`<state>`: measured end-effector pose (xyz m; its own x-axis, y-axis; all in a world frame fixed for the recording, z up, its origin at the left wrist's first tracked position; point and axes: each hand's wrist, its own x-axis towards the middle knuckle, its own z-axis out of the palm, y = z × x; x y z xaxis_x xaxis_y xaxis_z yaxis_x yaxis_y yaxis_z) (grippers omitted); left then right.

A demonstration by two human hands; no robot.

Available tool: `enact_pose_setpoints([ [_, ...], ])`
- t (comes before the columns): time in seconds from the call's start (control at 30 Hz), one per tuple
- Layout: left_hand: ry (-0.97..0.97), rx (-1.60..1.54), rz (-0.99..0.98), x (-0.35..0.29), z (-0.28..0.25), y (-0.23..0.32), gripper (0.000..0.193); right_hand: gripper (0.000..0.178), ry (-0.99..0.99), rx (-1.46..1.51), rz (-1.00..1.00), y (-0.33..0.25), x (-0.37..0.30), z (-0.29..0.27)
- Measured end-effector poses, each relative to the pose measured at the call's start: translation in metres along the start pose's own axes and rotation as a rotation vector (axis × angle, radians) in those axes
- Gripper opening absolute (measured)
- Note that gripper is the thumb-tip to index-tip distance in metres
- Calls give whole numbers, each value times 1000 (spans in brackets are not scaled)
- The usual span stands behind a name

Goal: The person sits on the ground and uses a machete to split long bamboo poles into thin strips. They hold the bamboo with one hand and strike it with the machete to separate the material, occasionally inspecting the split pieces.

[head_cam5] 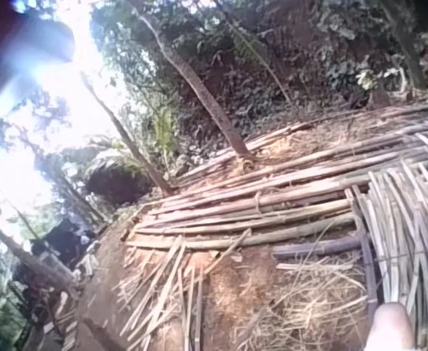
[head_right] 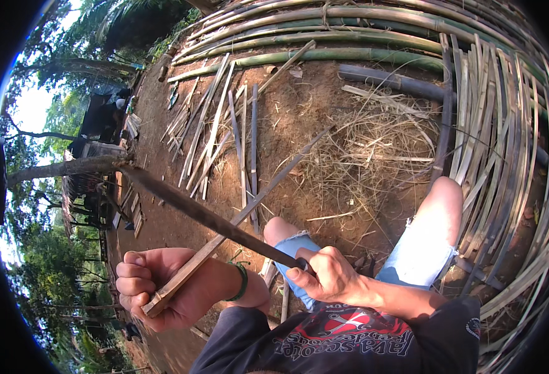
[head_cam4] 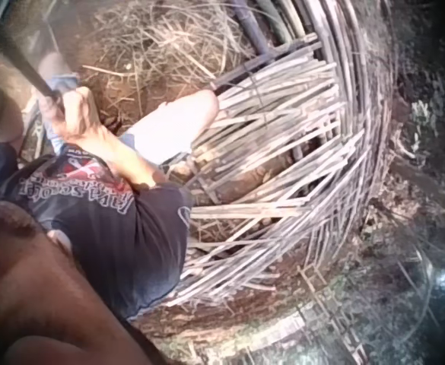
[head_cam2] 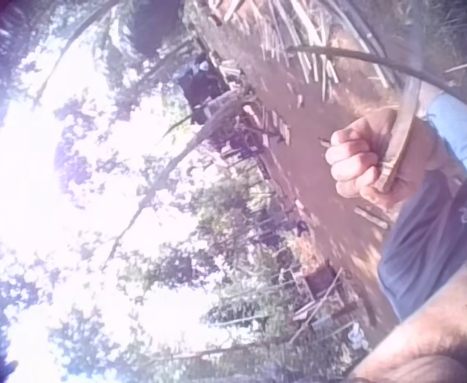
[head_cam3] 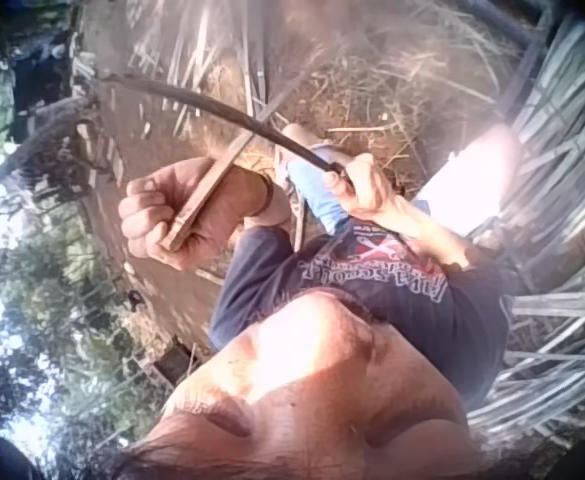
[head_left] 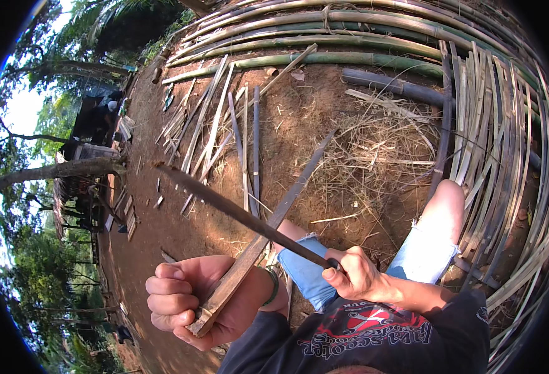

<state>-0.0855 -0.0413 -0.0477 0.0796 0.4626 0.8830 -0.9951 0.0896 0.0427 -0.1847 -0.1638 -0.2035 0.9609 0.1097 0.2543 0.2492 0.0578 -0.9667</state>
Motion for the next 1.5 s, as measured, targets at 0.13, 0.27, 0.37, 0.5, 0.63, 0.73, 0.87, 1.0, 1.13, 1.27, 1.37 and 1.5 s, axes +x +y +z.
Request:
enact_pose_setpoints([
  [0.13, 23, -46, -24, -1, -1, 0, 19, 51, 197, -145, 295, 74, 5, -18],
  [0.27, 15, -91, -15, -4, 0, 8, 18, 51, 215, -241, 382, 87, 14, -30],
  [0.37, 11, 22, 67, -4, -1, 3, 17, 53, 68, -140, 99, 48, 9, -12],
  [0.5, 3, -43, 21, 2, -7, 1, 18, 60, 222, -183, 253, 139, 20, -19],
  [0.63, 79, -21, 25, -4, -4, 9, 18, 59, 278, -285, 464, 168, 28, -38],
  [0.73, 75, 37, 73, 0, -14, 4, 18, 57, 93, -94, 256, 110, 22, -16],
  [0.87, 75, 28, 36, 4, -12, -3, 16, 59, 238, -210, 244, 202, 27, -32],
  [1.0, 122, 0, 35, 4, -13, 4, 19, 63, 329, -308, 502, 240, 44, -60],
  [1.13, 160, -31, 2, 12, -30, 1, 20, 62, 205, -293, 182, 201, 39, -34],
  [1.27, 65, 13, -6, 16, -37, -10, 17, 67, 314, -377, 459, 263, 47, -58],
  [1.37, 106, -10, -12, 15, -33, -9, 16, 74, 355, -451, 635, 277, 50, -68],
  [1.5, 152, 16, 8, 22, -51, -9, 18, 67, 220, -249, 319, 217, 46, -29],
])
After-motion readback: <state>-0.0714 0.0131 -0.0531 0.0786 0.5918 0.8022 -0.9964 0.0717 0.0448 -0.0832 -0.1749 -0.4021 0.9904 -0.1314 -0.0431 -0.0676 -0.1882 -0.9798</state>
